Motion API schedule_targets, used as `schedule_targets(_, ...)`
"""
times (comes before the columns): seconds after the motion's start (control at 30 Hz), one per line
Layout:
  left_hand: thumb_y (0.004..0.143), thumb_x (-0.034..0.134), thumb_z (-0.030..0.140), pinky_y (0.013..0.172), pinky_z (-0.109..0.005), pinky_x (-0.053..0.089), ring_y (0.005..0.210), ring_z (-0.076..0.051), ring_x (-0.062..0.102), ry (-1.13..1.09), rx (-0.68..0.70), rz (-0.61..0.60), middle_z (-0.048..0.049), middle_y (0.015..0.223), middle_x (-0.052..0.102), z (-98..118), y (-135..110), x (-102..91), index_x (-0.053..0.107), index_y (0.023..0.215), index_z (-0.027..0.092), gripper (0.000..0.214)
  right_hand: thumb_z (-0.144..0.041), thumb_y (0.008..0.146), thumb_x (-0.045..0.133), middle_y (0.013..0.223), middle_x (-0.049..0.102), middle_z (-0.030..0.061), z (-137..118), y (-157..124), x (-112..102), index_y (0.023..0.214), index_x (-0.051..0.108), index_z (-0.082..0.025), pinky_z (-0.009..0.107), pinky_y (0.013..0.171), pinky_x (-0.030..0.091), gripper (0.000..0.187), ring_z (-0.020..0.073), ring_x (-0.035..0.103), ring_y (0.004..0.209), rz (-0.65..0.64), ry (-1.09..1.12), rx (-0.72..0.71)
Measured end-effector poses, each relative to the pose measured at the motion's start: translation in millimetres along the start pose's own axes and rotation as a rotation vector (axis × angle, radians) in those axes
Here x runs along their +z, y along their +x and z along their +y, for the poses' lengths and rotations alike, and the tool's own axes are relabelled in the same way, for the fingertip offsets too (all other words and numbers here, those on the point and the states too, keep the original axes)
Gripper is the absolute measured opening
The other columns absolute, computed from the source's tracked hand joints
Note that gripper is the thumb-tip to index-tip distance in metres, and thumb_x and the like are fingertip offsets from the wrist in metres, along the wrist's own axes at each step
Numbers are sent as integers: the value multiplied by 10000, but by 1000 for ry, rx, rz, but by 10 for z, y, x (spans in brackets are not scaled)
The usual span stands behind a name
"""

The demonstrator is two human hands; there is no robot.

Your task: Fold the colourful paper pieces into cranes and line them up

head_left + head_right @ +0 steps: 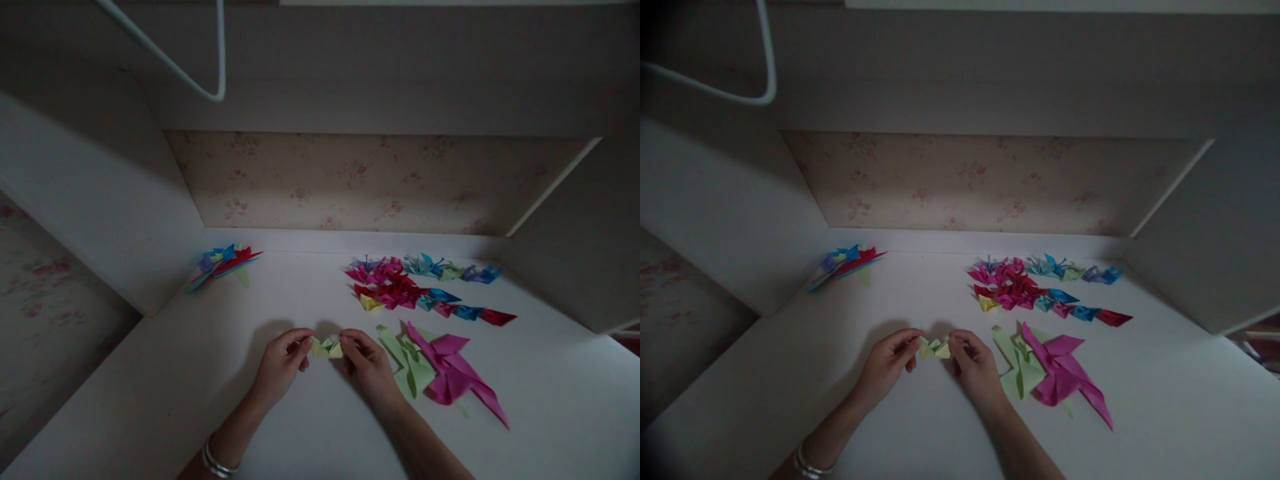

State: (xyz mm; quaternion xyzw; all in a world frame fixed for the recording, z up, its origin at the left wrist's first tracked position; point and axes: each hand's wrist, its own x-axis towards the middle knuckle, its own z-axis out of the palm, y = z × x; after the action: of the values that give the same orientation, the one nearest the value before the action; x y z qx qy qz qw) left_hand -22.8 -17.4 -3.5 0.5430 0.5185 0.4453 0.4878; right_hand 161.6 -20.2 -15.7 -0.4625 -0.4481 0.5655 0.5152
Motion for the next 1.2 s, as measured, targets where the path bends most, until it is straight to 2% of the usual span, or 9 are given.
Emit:
schedule_targets(0.23,812,583,447,468,-198,387,479,-99,505,20,23,15,19,556,556,22,-2,5,658,976,144,352,-490,768,646,524,542,-26,-43,-12,-18,866,631,-158,239,484,360,347,113,474,480,29,-47,-4)
schedule_targets(0.53,814,573,459,455,-201,401,481,-102,520,12,31,29,0,627,599,-1,-4,34,642,1059,155,397,-500,740,669,489,546,-26,17,1,-9,906,634,-142,236,455,331,396,111,454,443,71,-26,8)
schedule_targets(0.83,806,574,461,449,-204,418,476,-115,533,7,1,33,15,543,574,-5,-10,45,653,979,146,368,-506,737,670,484,547,-28,-49,-22,0,913,646,-146,239,479,344,402,114,463,454,94,-25,25)
schedule_targets(1.2,808,578,438,455,-204,415,482,-108,525,-9,12,29,12,578,583,24,-12,41,642,956,144,336,-490,772,642,491,537,-21,-67,-19,-2,916,647,-132,236,486,333,386,110,448,468,85,-76,31)
